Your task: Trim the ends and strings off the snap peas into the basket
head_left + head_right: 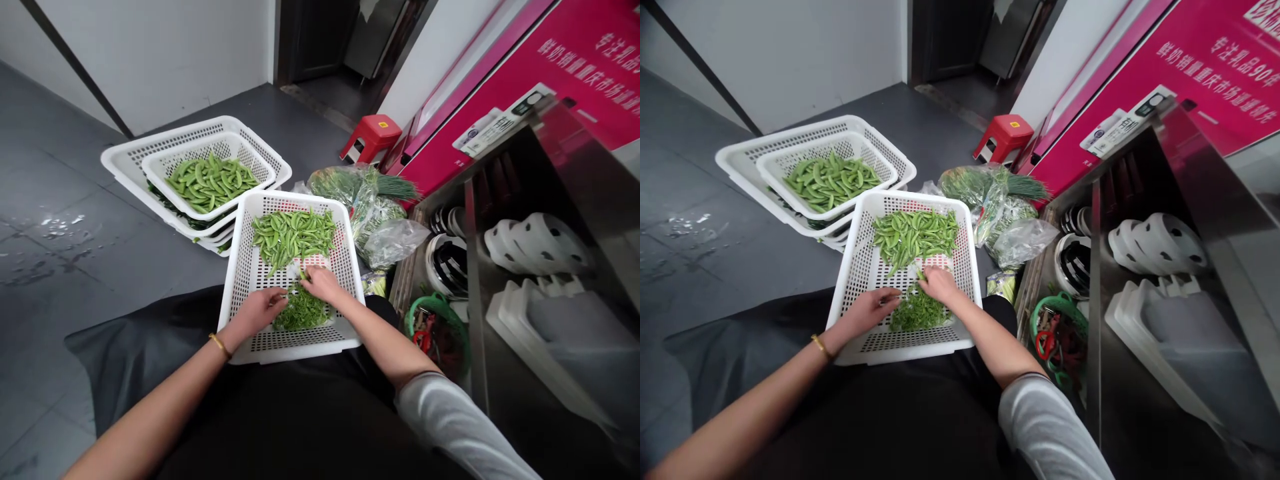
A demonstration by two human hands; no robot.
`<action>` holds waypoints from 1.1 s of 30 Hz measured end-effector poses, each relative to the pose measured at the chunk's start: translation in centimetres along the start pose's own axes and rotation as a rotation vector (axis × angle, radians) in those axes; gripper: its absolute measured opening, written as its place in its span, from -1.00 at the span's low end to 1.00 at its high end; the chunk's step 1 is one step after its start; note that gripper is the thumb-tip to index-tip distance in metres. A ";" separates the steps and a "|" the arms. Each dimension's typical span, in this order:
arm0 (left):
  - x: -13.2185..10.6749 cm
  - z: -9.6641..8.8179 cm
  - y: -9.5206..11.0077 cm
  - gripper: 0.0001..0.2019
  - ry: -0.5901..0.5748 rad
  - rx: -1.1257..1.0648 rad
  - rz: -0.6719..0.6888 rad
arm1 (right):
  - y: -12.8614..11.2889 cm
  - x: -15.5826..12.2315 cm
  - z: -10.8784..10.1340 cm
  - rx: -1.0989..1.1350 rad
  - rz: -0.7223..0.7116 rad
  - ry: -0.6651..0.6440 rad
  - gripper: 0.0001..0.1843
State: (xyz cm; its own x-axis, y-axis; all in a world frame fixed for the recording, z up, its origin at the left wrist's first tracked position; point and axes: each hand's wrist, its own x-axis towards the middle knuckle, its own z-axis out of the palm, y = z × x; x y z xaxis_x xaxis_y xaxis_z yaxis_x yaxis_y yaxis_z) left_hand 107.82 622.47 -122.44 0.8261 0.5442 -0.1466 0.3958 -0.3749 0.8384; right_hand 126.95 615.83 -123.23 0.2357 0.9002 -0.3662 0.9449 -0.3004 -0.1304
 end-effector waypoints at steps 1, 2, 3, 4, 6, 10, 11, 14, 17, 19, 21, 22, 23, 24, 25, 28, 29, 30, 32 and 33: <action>0.3 0.6 0.3 -0.73 -0.013 -0.127 -0.053 | -0.6 -1.3 0.1 0.030 -0.037 0.017 -0.71; 0.6 1.1 0.6 -0.71 -0.016 -0.248 -0.106 | -1.3 -2.5 0.1 0.068 -0.081 0.045 -0.71; 0.9 1.5 0.8 -0.71 -0.011 -0.359 -0.150 | -1.8 -3.5 0.0 0.115 -0.123 0.083 -0.71; 1.1 1.8 1.0 -0.71 -0.001 -0.459 -0.180 | -2.2 -4.3 0.0 0.170 -0.157 0.130 -0.72; 1.4 2.0 1.3 -0.72 0.026 -0.643 -0.217 | -2.5 -5.3 -0.2 0.314 -0.210 0.206 -0.77; 1.1 1.3 1.6 -0.70 0.118 -0.959 -0.346 | -1.5 -6.0 -0.5 0.659 -0.300 0.321 -0.88; 1.0 1.1 1.7 -0.69 0.133 -1.002 -0.375 | -1.1 -6.1 -0.5 0.696 -0.321 0.362 -0.90; 0.7 1.0 1.9 -0.68 0.135 -1.039 -0.395 | -0.7 -6.5 -0.3 0.657 -0.393 0.464 -0.91; 0.5 1.3 2.2 -0.69 0.136 -1.028 -0.381 | -1.2 -7.0 -0.2 0.525 -0.424 0.492 -0.85; 0.5 1.7 2.3 -0.70 0.131 -0.993 -0.373 | -1.7 -7.4 -0.3 0.410 -0.399 0.484 -0.84; 0.4 1.9 2.2 -0.72 0.110 -0.933 -0.356 | -2.1 -7.7 -0.5 0.307 -0.349 0.443 -0.84; 0.4 2.0 2.2 -0.72 0.094 -0.907 -0.342 | -2.2 -7.9 -0.7 0.278 -0.323 0.410 -0.84; 0.3 2.1 2.1 -0.73 0.074 -0.887 -0.328 | -2.3 -8.0 -0.8 0.275 -0.300 0.375 -0.85; 0.3 2.1 2.1 -0.73 0.047 -0.875 -0.313 | -2.3 -8.1 -0.9 0.303 -0.287 0.339 -0.86; 0.2 2.0 2.0 -0.73 0.014 -0.871 -0.298 | -2.4 -8.2 -1.0 0.360 -0.283 0.302 -0.87; 0.0 1.9 1.9 -0.71 -0.102 -0.889 -0.257 | -2.5 -8.4 -1.2 0.622 -0.282 0.199 -0.89; -0.1 1.9 1.9 -0.70 -0.151 -0.899 -0.243 | -2.6 -8.4 -1.2 0.706 -0.276 0.172 -0.89; -0.2 1.9 1.9 -0.71 -0.202 -0.913 -0.231 | -2.6 -8.5 -1.2 0.774 -0.268 0.152 -0.88; -0.4 1.8 2.0 -0.73 -0.293 -0.939 -0.213 | -2.4 -8.6 -1.3 0.860 -0.271 0.130 -0.89; -0.5 1.8 2.0 -0.73 -0.323 -0.948 -0.211 | -2.1 -8.5 -1.4 0.890 -0.281 0.133 -0.89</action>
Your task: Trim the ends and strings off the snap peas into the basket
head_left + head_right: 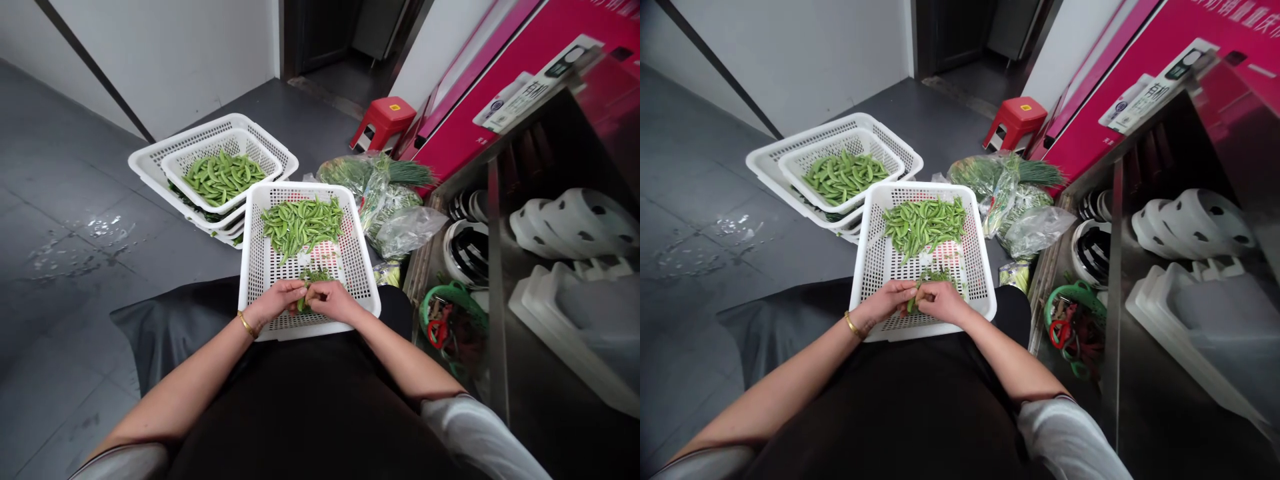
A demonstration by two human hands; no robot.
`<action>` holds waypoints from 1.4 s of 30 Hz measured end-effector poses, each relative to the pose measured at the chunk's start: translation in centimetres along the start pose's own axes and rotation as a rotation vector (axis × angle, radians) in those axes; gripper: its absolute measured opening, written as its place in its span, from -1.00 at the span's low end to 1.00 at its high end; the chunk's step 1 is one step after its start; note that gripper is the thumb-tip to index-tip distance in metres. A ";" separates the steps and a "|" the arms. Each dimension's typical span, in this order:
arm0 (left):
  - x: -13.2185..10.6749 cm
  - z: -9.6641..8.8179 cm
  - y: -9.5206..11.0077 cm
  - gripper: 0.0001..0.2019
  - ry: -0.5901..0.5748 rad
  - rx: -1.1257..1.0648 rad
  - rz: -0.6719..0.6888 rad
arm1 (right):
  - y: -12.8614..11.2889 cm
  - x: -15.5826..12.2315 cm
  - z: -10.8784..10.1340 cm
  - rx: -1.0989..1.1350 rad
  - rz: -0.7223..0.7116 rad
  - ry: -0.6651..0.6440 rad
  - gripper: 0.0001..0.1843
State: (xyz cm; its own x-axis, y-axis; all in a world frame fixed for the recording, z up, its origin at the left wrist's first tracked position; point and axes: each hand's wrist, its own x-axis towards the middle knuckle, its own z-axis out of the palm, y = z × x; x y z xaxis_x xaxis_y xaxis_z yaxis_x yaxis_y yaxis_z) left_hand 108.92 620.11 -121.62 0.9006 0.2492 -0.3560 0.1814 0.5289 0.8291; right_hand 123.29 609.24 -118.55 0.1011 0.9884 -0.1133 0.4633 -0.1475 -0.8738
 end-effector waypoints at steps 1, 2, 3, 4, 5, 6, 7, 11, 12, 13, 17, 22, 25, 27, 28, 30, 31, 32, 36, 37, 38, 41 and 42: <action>-0.1 0.0 0.1 -0.73 -0.014 -0.007 -0.012 | 0.3 0.0 -0.5 0.029 -0.007 0.012 -0.89; -0.3 -0.1 0.1 -0.72 -0.015 -0.017 -0.024 | 0.6 0.1 -1.1 0.061 -0.002 0.038 -0.90; -0.4 -0.2 0.3 -0.70 -0.010 -0.030 -0.034 | 1.0 0.1 -1.8 0.095 0.018 0.076 -0.91; -0.6 -0.3 0.4 -0.68 -0.003 -0.045 -0.043 | 1.4 0.1 -2.6 0.124 0.054 0.128 -0.90; -0.7 -0.4 0.5 -0.67 0.005 -0.065 -0.049 | 1.7 0.1 -3.4 0.137 0.094 0.181 -0.89; -0.8 -0.5 0.6 -0.66 0.011 -0.088 -0.053 | 1.9 0.1 -4.0 0.125 0.120 0.228 -0.86; -0.9 -0.5 0.7 -0.67 0.011 -0.108 -0.054 | 1.9 0.0 -4.5 0.086 0.120 0.263 -0.83; -0.9 -0.5 0.7 -0.69 -0.023 -0.126 -0.070 | 0.3 -0.7 -4.1 -0.291 -0.124 0.182 -0.64; -0.8 -0.4 0.7 -0.70 -0.036 -0.114 -0.077 | -0.2 -0.8 -3.6 -0.407 -0.190 0.107 -0.63; -0.7 -0.3 0.7 -0.71 -0.047 -0.091 -0.088 | -0.6 -0.9 -2.9 -0.517 -0.236 0.026 -0.66; -0.7 0.3 1.1 -0.76 -0.112 0.215 -0.139 | -0.7 -0.6 -1.1 -0.772 -0.250 -0.185 -0.69; -1.3 1.5 1.9 -0.85 -0.055 0.780 0.115 | 1.1 -0.6 -1.3 -0.723 -0.181 -0.346 -0.78; -1.7 1.9 1.8 -0.79 -0.088 0.753 0.114 | 1.6 -0.7 -1.9 -0.532 -0.198 -0.391 -0.75; -1.7 2.3 1.7 -0.74 -0.112 0.559 0.066 | 1.4 -0.5 -2.0 -0.387 -0.217 -0.271 -0.71; -1.6 2.6 1.5 -0.72 -0.090 0.427 0.061 | 1.2 -0.2 -1.8 -0.338 -0.207 -0.170 -0.70; -1.1 3.5 1.2 -0.70 0.032 0.144 0.108 | 0.8 0.6 -1.3 -0.300 -0.141 0.057 -0.69; -0.7 4.0 0.9 -0.70 0.109 0.018 0.145 | 0.6 1.1 -0.8 -0.301 -0.096 0.154 -0.69; -0.3 4.5 0.6 -0.70 0.183 -0.086 0.178 | 0.5 1.6 -0.3 -0.312 -0.056 0.229 -0.69; 0.7 5.9 -0.7 -0.68 0.379 -0.311 0.203 | 1.0 3.2 1.9 -0.429 -0.020 0.290 -0.71; 0.8 5.9 -0.9 -0.66 0.398 -0.344 0.201 | 1.2 3.4 2.1 -0.463 -0.029 0.273 -0.71; 0.8 5.7 -1.1 -0.65 0.401 -0.370 0.197 | 1.3 3.5 2.2 -0.490 -0.031 0.257 -0.72; 0.3 4.1 -0.5 -0.68 0.254 -0.319 0.104 | 1.1 3.1 1.0 -0.484 0.002 0.164 -0.75; -0.1 3.3 0.0 -0.70 0.164 -0.250 0.047 | 0.9 2.7 0.3 -0.441 0.002 0.091 -0.75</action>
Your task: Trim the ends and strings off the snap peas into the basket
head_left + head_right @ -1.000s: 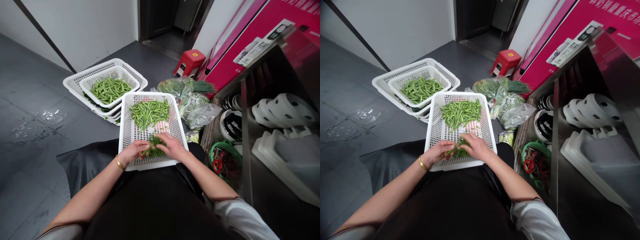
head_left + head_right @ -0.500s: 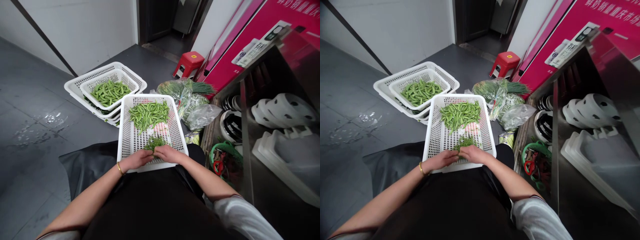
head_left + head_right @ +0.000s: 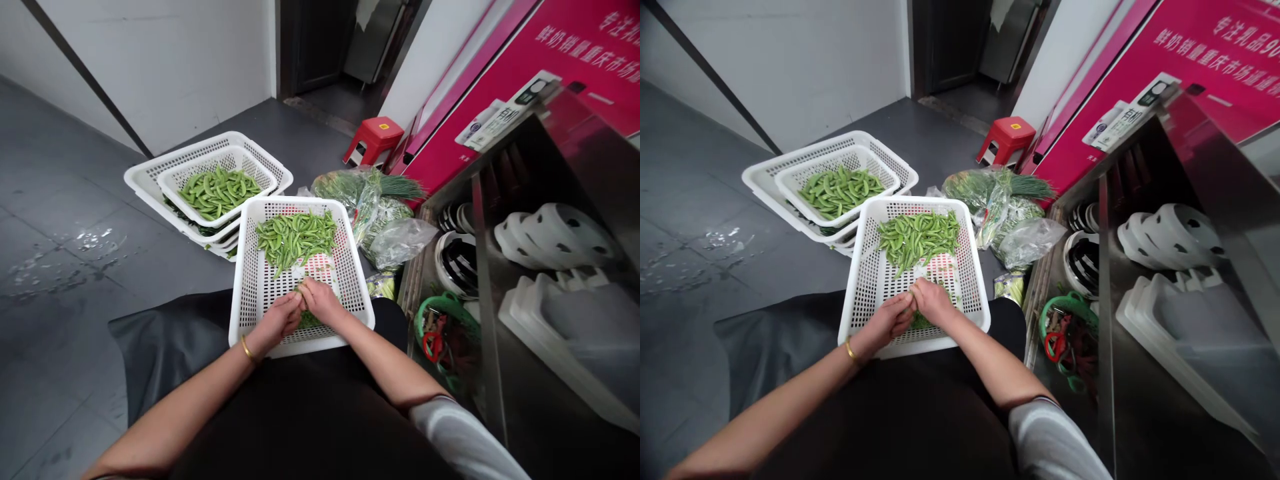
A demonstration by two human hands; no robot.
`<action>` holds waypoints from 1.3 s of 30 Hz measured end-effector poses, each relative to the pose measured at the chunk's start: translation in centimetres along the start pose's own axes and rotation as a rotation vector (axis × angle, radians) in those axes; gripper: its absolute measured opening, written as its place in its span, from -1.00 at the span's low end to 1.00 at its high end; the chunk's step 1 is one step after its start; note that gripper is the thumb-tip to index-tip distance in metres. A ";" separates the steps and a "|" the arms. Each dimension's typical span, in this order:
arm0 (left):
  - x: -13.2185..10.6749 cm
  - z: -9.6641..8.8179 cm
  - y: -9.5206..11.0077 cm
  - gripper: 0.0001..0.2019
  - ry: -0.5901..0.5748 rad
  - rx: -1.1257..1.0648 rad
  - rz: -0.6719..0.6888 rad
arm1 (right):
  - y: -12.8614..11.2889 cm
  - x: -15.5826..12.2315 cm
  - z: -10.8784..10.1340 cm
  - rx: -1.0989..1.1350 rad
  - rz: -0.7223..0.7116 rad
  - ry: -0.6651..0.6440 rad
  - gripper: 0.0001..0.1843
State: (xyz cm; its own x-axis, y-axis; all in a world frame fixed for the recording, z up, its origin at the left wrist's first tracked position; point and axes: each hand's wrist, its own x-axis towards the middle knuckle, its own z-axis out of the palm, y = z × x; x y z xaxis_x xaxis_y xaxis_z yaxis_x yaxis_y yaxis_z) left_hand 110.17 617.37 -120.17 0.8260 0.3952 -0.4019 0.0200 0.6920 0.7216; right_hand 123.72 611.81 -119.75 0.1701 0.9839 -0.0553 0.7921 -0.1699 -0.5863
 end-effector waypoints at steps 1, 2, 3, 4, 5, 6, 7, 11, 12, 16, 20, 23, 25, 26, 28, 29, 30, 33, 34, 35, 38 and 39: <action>-0.2 -0.7 0.8 -0.72 -0.091 0.091 -0.067 | 0.1 -0.3 -0.8 0.061 -0.032 -0.095 -0.76; -0.5 -1.3 1.8 -0.74 -0.180 0.188 -0.126 | 0.1 -0.7 -1.6 0.131 -0.079 -0.206 -0.77; -0.8 -1.8 2.7 -0.75 -0.260 0.279 -0.173 | 0.0 -1.1 -2.3 0.197 -0.133 -0.323 -0.78; -1.1 -2.2 3.5 -0.76 -0.340 0.372 -0.219 | -0.1 -1.5 -2.9 0.251 -0.184 -0.435 -0.80; -1.4 -2.5 4.2 -0.77 -0.414 0.450 -0.256 | -0.2 -1.8 -3.4 0.287 -0.228 -0.539 -0.81; -1.7 -2.6 4.7 -0.77 -0.482 0.510 -0.290 | -0.4 -2.1 -3.7 0.306 -0.270 -0.628 -0.82; -1.9 -2.7 5.1 -0.78 -0.534 0.547 -0.316 | -0.6 -2.3 -3.9 0.311 -0.314 -0.684 -0.82; -2.1 -1.8 4.2 -0.79 -0.445 0.402 -0.229 | -1.4 -2.4 -4.2 0.213 -0.426 -0.450 -0.79; -2.1 -1.3 3.7 -0.79 -0.358 0.314 -0.171 | -1.5 -2.2 -4.1 0.161 -0.416 -0.325 -0.76; -1.4 0.6 1.5 -0.74 -0.009 -0.053 0.009 | -1.7 -1.3 -2.6 -0.040 -0.263 0.036 -0.73; -0.7 0.1 0.8 -0.72 0.206 -0.113 0.059 | -1.1 -1.5 -1.0 -0.085 -0.183 0.130 -0.75; -0.3 -2.0 1.4 -0.74 0.410 -0.089 0.129 | 0.3 -2.4 -1.4 -0.080 -0.167 0.008 -0.75; -0.1 -3.3 1.8 -0.76 0.491 -0.120 0.179 | 1.6 -2.5 -2.5 -0.090 -0.143 -0.225 -0.72; 0.1 -3.7 1.9 -0.78 0.496 -0.143 0.185 | 2.4 -2.2 -3.0 -0.104 -0.118 -0.372 -0.70; 0.4 -4.0 2.0 -0.84 0.456 -0.188 0.160 | 3.7 -0.5 -3.9 -0.153 -0.045 -0.576 -0.63; 0.5 -4.0 1.8 -0.86 0.424 -0.203 0.145 | 4.2 0.9 -4.1 -0.205 0.004 -0.568 -0.60; 0.6 -3.8 1.7 -0.87 0.392 -0.209 0.129 | 4.7 2.5 -4.0 -0.264 0.052 -0.498 -0.58; 1.0 -3.1 0.8 -0.89 0.325 -0.147 0.063 | 5.8 7.7 -2.8 -0.452 0.177 -0.154 -0.65; 1.0 -2.9 0.6 -0.88 0.313 -0.112 0.040 | 6.1 9.3 -2.3 -0.471 0.199 -0.117 -0.67; 1.1 -2.8 0.4 -0.87 0.305 -0.079 0.018 | 6.3 10.6 -1.7 -0.473 0.217 -0.106 -0.67; 1.2 -3.0 0.1 -0.84 0.298 -0.035 -0.034 | 7.3 12.7 -0.5 -0.444 0.264 -0.102 -0.71; 1.2 -3.1 0.1 -0.84 0.299 -0.033 -0.052 | 7.6 12.9 -0.4 -0.429 0.282 -0.096 -0.73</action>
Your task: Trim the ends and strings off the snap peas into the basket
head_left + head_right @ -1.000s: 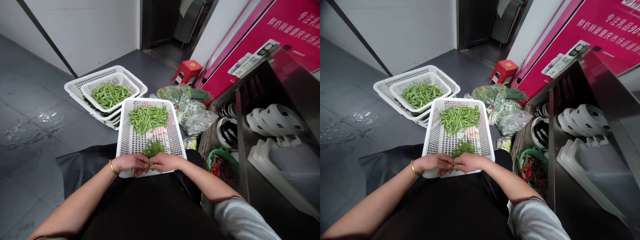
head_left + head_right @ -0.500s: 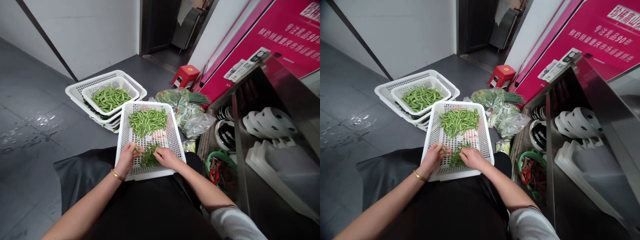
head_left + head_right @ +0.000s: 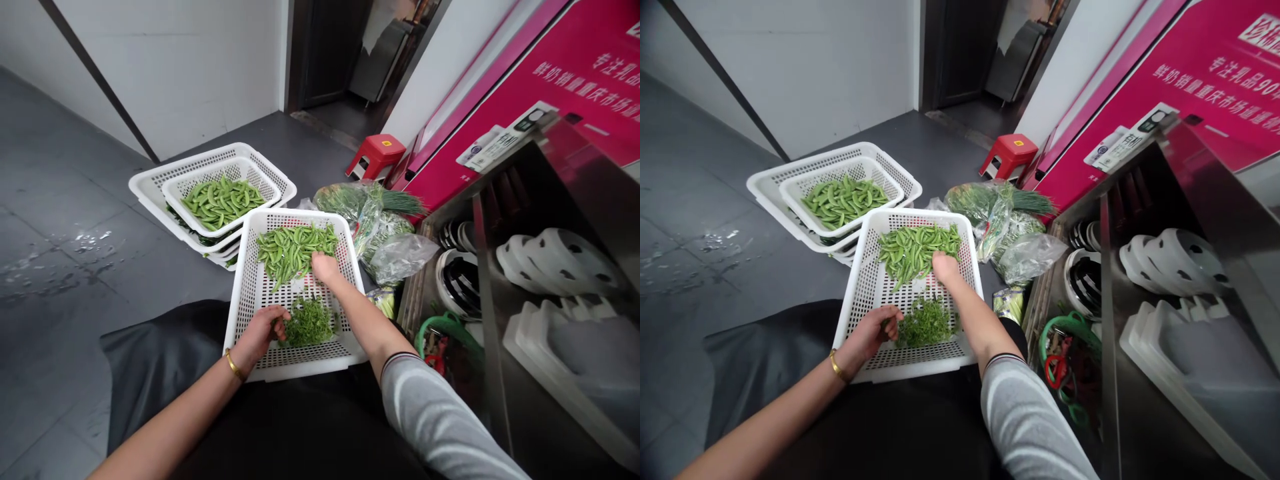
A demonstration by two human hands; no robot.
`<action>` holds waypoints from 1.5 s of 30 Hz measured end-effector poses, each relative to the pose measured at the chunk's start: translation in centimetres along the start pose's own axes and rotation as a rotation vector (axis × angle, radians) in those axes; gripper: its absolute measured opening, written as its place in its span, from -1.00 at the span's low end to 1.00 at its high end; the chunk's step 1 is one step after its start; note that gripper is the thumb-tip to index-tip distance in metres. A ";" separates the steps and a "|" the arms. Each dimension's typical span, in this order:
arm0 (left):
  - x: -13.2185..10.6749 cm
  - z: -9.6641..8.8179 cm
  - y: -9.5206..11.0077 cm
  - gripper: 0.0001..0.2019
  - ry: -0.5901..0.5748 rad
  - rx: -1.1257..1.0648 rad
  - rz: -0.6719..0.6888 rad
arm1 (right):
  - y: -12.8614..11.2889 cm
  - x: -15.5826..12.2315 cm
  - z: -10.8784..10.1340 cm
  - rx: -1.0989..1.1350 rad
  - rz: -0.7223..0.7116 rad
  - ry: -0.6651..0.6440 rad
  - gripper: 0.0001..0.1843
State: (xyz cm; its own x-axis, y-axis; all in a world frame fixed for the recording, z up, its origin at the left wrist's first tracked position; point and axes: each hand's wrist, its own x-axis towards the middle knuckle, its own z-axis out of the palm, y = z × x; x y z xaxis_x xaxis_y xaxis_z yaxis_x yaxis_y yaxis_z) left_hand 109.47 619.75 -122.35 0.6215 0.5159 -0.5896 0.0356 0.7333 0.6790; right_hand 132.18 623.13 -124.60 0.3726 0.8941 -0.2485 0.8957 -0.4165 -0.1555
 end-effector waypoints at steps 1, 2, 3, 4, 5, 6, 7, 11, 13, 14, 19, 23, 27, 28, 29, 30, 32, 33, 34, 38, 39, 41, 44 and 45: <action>0.1 -0.1 0.1 -0.83 0.002 0.003 -0.013 | 0.4 0.0 0.1 0.019 0.018 0.001 -0.75; 0.2 -0.2 0.2 -0.82 0.005 0.008 -0.019 | 0.8 -0.2 0.0 0.042 0.035 0.004 -0.77; 0.2 -0.2 0.3 -0.80 0.007 0.017 -0.017 | 1.3 -0.6 -0.1 0.067 0.053 0.006 -0.79; 0.3 -0.2 0.4 -0.78 0.010 0.029 -0.010 | 1.8 -1.3 -0.2 0.097 0.069 0.006 -0.80; 0.3 -0.1 0.5 -0.74 0.012 0.046 -0.004 | 2.3 -2.1 -0.4 0.131 0.081 0.001 -0.79; 0.3 0.0 0.6 -0.70 0.015 0.066 0.000 | 2.6 -3.2 -0.5 0.168 0.086 -0.010 -0.76; 0.3 0.1 0.6 -0.67 0.016 0.085 0.001 | 2.8 -4.4 -0.4 0.199 0.086 -0.029 -0.73; 0.4 1.3 0.4 -0.62 -0.031 0.134 0.023 | 1.4 -9.6 1.1 0.556 0.043 -0.172 -0.69; 0.8 1.9 0.1 -0.65 -0.064 0.167 0.050 | -0.1 -11.7 2.1 0.761 0.002 -0.187 -0.73; 0.9 2.1 0.0 -0.64 -0.061 0.180 0.069 | -0.9 -12.5 2.4 0.812 -0.022 -0.160 -0.76; 0.7 1.7 0.8 -0.63 -0.020 0.161 0.129 | -2.7 -14.5 1.2 0.745 -0.230 0.005 -0.83; -1.0 1.0 2.3 -0.71 -0.183 0.307 0.047 | -2.0 -14.7 -1.1 1.087 -0.240 -0.101 -0.76; -2.2 1.6 2.8 -0.74 -0.161 0.702 0.253 | -2.1 -14.6 -2.5 1.182 -0.253 -0.058 -0.78; -2.4 1.8 2.7 -0.73 -0.146 0.785 0.333 | -2.3 -14.6 -2.6 1.132 -0.271 -0.050 -0.83; -2.5 2.0 2.5 -0.75 -0.135 0.846 0.399 | -2.5 -14.7 -2.8 1.076 -0.288 -0.044 -0.86; -2.6 2.1 2.3 -0.78 -0.132 0.883 0.444 | -2.6 -14.9 -2.9 1.019 -0.304 -0.037 -0.88; -2.8 2.2 1.9 -0.84 -0.152 0.915 0.474 | -2.8 -15.4 -3.2 0.899 -0.361 -0.015 -0.93; -2.9 2.2 1.7 -0.85 -0.169 0.920 0.472 | -2.8 -15.6 -3.2 0.830 -0.403 0.009 -0.95; -3.0 2.1 1.6 -0.84 -0.185 0.920 0.465 | -2.8 -15.9 -3.3 0.756 -0.448 0.039 -0.95; -3.4 2.1 1.6 -0.84 -0.298 0.833 0.332 | -2.9 -16.6 -3.3 0.526 -0.560 0.134 -0.90; -3.4 2.1 1.7 -0.85 -0.336 0.795 0.266 | -3.0 -16.7 -3.2 0.489 -0.571 0.153 -0.91; -3.6 2.0 1.7 -0.86 -0.386 0.727 0.128 | -3.3 -16.8 -3.0 0.424 -0.601 0.192 -0.93; -3.7 1.7 1.5 -0.82 -0.454 0.671 0.004 | -3.5 -16.7 -2.7 0.358 -0.696 0.216 -0.90; -3.8 1.5 1.4 -0.81 -0.498 0.651 -0.019 | -3.5 -16.6 -2.6 0.350 -0.732 0.210 -0.89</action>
State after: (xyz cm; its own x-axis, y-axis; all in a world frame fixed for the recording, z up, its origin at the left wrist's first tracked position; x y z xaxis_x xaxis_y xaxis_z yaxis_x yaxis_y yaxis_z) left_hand 108.34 618.20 -118.53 0.8853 0.1361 -0.4446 0.4017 0.2573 0.8789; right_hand 123.46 610.22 -117.42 -0.2056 0.9562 0.2083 0.8147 0.2852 -0.5050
